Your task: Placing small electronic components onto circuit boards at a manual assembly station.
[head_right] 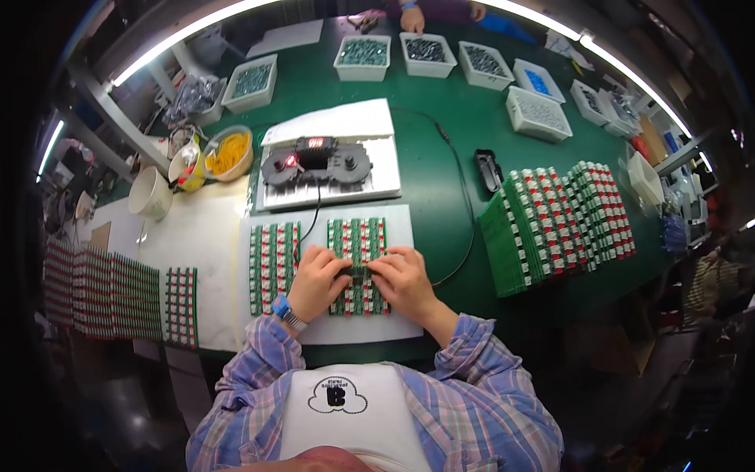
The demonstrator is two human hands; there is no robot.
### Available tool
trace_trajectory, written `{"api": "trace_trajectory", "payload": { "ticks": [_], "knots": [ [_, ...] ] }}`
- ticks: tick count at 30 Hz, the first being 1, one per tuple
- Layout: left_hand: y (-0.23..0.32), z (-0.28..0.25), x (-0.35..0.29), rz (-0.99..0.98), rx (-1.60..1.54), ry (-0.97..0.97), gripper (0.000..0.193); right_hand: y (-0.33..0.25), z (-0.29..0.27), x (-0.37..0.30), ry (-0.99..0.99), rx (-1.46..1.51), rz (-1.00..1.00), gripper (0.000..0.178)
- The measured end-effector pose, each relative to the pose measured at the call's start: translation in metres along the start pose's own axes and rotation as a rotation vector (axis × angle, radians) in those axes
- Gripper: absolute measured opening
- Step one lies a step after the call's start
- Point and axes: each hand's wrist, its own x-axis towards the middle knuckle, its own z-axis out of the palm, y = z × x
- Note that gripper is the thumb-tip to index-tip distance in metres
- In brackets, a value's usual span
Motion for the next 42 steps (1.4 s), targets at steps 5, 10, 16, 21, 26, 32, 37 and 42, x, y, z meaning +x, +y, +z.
{"api": "trace_trajectory", "payload": {
  "ticks": [5, 10, 16, 21, 26, 32, 37, 42],
  "knots": [
    [0.002, -0.001, 0.0, -0.008, 0.005, -0.019, 0.028, 0.0, 0.001, -0.001, 0.017, 0.018, -0.009, 0.027],
    [0.003, 0.001, 0.006, -0.012, 0.009, -0.031, 0.029, 0.009, 0.006, -0.002, 0.059, 0.024, -0.011, 0.027],
    [0.004, 0.0, 0.004, -0.067, 0.006, -0.049, 0.028, 0.013, 0.013, -0.002, 0.086, 0.064, -0.036, 0.026],
    [0.004, 0.004, 0.005, -0.047, 0.0, -0.044, 0.029, 0.012, 0.008, -0.005, 0.1, 0.064, -0.048, 0.024],
    [0.003, 0.004, 0.002, -0.041, 0.038, -0.052, 0.028, 0.009, 0.012, -0.006, 0.13, 0.059, -0.084, 0.022],
    [0.004, 0.008, 0.004, -0.036, 0.049, -0.059, 0.027, 0.01, 0.013, -0.006, 0.158, -0.018, -0.116, 0.019],
    [0.006, 0.013, 0.005, -0.026, 0.102, -0.045, 0.026, 0.007, 0.007, -0.008, 0.124, -0.256, -0.176, 0.02],
    [0.006, 0.01, 0.004, -0.032, 0.142, -0.052, 0.023, 0.009, 0.017, -0.004, 0.171, -0.189, -0.179, 0.016]
  ]
}}
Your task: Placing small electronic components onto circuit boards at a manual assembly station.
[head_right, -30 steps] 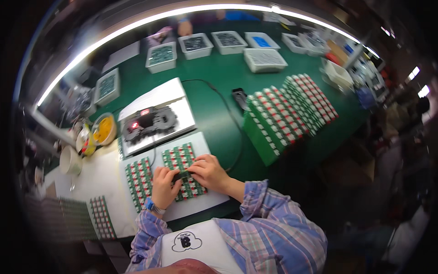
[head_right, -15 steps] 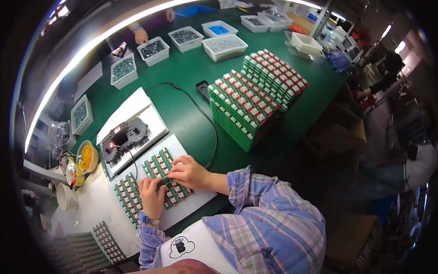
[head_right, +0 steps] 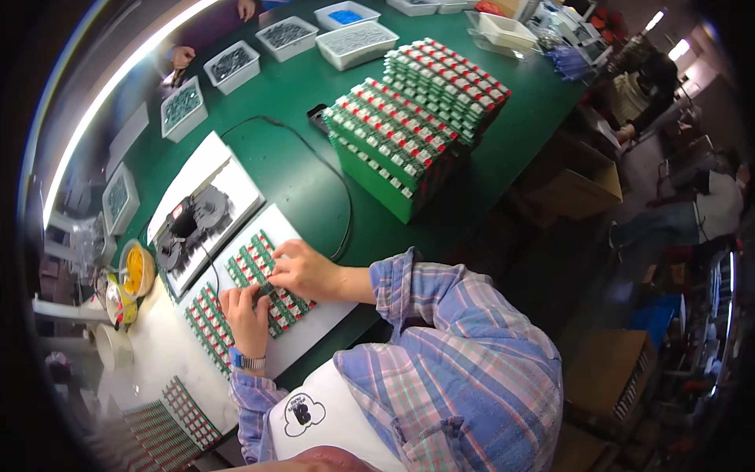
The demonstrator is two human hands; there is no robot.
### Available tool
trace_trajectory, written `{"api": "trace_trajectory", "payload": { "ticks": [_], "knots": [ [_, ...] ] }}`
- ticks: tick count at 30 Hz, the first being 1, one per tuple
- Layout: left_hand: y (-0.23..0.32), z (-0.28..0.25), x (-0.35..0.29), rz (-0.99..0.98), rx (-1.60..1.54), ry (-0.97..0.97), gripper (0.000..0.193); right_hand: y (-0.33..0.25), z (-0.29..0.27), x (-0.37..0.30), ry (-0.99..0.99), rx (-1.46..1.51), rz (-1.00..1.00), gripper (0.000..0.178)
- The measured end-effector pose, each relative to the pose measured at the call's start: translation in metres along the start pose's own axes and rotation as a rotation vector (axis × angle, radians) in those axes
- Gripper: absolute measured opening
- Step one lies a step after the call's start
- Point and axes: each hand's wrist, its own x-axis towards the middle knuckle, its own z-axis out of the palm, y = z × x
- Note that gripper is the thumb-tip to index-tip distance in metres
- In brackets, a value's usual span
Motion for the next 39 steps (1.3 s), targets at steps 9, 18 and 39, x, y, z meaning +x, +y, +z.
{"api": "trace_trajectory", "payload": {
  "ticks": [9, 18, 39],
  "knots": [
    [0.003, -0.001, 0.003, 0.089, 0.091, 0.098, 0.023, 0.0, -0.017, 0.011, -0.036, 0.15, 0.11, 0.022],
    [-0.016, -0.002, 0.01, 0.02, 0.008, 0.175, 0.025, -0.001, -0.011, 0.034, -0.109, 0.167, 0.177, 0.02],
    [-0.012, 0.003, 0.015, 0.004, -0.036, 0.152, 0.024, 0.002, -0.002, 0.019, -0.078, 0.124, 0.179, 0.027]
  ]
}}
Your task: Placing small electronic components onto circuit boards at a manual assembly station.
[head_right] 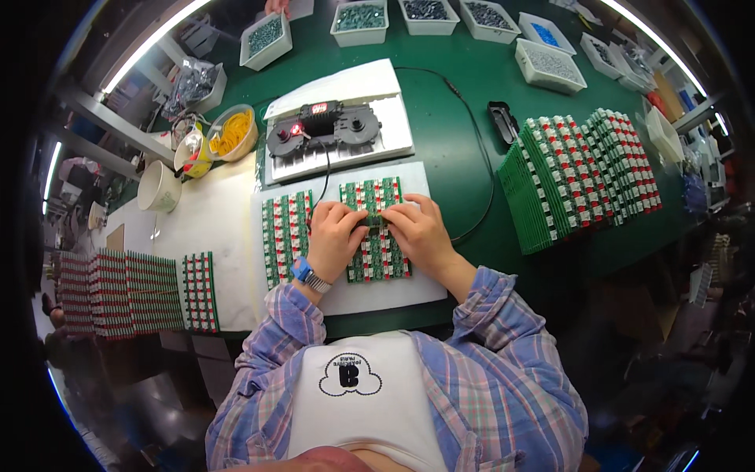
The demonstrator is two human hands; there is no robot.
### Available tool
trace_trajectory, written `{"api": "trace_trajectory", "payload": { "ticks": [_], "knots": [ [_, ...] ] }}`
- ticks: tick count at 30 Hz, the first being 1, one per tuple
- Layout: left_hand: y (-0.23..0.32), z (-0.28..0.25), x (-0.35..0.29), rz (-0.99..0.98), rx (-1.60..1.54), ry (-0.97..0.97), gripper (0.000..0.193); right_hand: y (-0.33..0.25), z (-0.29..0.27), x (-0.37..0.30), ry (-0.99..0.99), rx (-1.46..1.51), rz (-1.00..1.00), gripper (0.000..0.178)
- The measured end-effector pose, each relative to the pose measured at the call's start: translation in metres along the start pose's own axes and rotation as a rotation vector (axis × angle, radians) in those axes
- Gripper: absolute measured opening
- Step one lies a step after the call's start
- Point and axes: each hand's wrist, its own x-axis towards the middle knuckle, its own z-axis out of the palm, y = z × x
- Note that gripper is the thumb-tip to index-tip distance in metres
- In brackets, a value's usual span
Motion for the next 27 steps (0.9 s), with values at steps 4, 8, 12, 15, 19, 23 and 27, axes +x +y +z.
{"api": "trace_trajectory", "payload": {
  "ticks": [4, 8, 12, 15, 19, 23, 27],
  "knots": [
    [0.0024, -0.0021, -0.001, -0.004, 0.019, -0.013, 0.024, -0.001, -0.0024, 0.0002, -0.009, 0.013, 0.035, 0.03],
    [0.0008, -0.0005, -0.004, -0.037, -0.004, -0.031, 0.023, 0.0001, -0.0024, 0.0001, -0.026, 0.027, 0.021, 0.031],
    [0.0002, 0.0005, -0.0044, -0.061, -0.027, -0.04, 0.024, 0.0003, -0.0023, -0.0007, -0.03, 0.032, 0.024, 0.031],
    [0.0013, -0.0009, -0.0029, -0.04, -0.005, -0.042, 0.027, 0.0028, -0.0014, -0.0013, -0.035, 0.032, 0.025, 0.031],
    [0.0006, -0.0005, -0.0032, -0.038, 0.001, -0.046, 0.028, 0.0017, -0.0022, 0.0, -0.036, 0.041, 0.036, 0.03],
    [-0.0004, -0.0006, -0.0033, -0.049, -0.003, -0.057, 0.027, 0.0007, -0.0033, 0.0017, -0.039, 0.047, 0.037, 0.029],
    [-0.0013, 0.0007, -0.0037, -0.046, -0.007, -0.053, 0.028, 0.0019, -0.0026, 0.001, -0.033, 0.057, 0.04, 0.028]
  ]
}}
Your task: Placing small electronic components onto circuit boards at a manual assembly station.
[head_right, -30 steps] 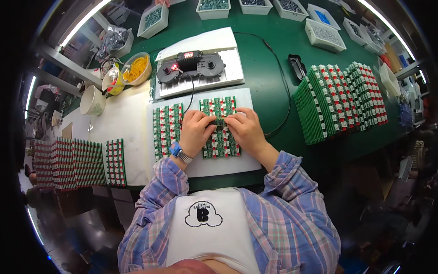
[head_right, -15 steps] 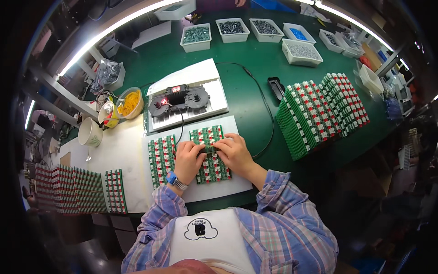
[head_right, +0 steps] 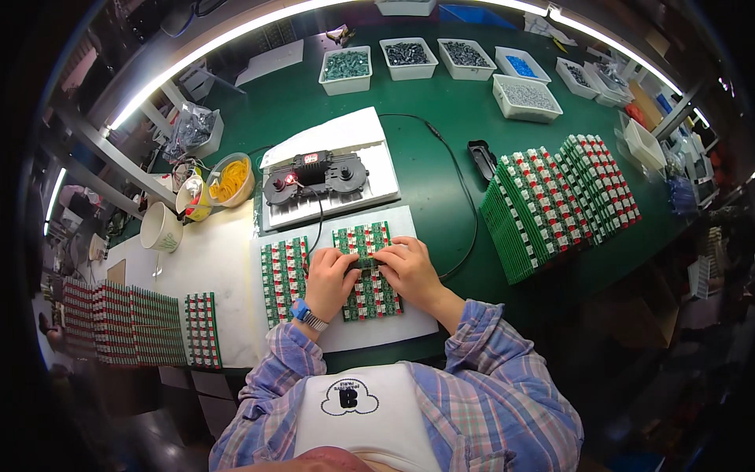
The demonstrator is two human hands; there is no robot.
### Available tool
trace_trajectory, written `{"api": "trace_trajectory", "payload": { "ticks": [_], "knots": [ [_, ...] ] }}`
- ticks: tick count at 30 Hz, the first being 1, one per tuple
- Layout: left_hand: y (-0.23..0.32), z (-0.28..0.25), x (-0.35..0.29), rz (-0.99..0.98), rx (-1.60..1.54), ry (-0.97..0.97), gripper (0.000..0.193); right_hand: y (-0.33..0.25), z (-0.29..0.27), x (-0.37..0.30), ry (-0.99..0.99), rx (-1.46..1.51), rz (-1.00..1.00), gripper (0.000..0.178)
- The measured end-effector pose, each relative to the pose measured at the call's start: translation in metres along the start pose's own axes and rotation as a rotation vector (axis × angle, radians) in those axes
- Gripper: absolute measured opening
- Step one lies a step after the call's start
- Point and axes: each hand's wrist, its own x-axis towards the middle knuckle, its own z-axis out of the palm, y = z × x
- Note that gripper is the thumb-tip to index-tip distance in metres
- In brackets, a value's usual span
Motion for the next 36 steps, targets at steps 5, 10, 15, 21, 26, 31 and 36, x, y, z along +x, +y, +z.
{"api": "trace_trajectory", "payload": {
  "ticks": [5, 10, 15, 21, 26, 31, 36],
  "knots": [
    [0.0, -0.001, 0.0, 0.004, 0.0, 0.006, 0.027, 0.002, 0.0, -0.001, 0.011, -0.003, -0.031, 0.026],
    [0.001, 0.0, 0.0, 0.022, 0.015, 0.039, 0.027, -0.004, -0.004, 0.001, 0.019, -0.06, -0.086, 0.024],
    [0.001, 0.002, 0.0, 0.034, 0.052, 0.053, 0.025, -0.016, -0.01, 0.004, 0.023, -0.206, -0.155, 0.022],
    [0.003, 0.004, 0.001, 0.019, 0.08, 0.039, 0.023, -0.004, 0.0, 0.002, 0.041, -0.1, -0.116, 0.021],
    [0.004, 0.002, 0.0, 0.062, 0.103, 0.048, 0.022, -0.002, 0.003, 0.003, 0.078, 0.0, -0.058, 0.019],
    [0.005, -0.002, 0.0, 0.105, 0.153, 0.05, 0.022, -0.001, 0.0, 0.008, 0.068, 0.045, -0.062, 0.02],
    [0.0, -0.008, 0.011, 0.062, 0.04, 0.05, 0.022, 0.0, -0.006, 0.018, 0.035, 0.05, -0.034, 0.018]
  ]
}}
